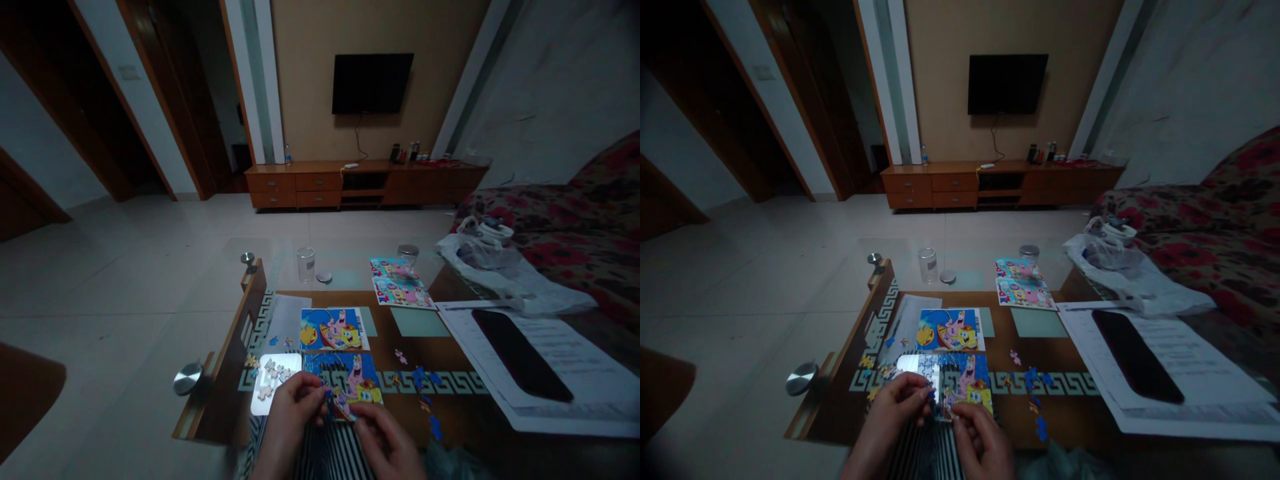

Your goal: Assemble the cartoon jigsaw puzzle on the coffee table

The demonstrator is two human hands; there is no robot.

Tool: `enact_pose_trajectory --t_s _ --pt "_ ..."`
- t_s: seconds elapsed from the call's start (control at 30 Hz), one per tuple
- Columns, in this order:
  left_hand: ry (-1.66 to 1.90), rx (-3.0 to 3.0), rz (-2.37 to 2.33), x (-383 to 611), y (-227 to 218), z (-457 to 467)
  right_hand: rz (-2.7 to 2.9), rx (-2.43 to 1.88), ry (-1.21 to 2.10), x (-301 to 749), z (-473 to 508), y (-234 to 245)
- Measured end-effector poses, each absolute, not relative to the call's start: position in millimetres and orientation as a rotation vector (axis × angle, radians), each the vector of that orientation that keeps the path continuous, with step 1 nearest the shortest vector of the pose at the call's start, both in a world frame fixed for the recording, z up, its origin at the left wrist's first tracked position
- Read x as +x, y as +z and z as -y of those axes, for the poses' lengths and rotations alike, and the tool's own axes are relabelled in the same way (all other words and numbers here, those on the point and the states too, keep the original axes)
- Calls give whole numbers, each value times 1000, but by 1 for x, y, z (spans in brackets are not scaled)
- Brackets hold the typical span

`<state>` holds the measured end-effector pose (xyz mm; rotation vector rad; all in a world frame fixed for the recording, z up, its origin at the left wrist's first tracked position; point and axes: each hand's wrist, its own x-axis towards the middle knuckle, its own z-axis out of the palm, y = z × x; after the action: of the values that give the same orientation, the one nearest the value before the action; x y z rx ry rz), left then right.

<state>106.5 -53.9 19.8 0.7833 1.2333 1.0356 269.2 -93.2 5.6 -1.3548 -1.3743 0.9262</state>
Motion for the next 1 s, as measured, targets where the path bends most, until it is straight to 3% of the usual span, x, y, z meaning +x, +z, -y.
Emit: enact_pose_trajectory --t_s 0.7,1.0 --pt "1065 578 -1170 139 -4 86 1835 -1214 282 276 85 -24" --pt "1059 556 -1220 140 -1 80 2051 -1176 328 287 72 -15"
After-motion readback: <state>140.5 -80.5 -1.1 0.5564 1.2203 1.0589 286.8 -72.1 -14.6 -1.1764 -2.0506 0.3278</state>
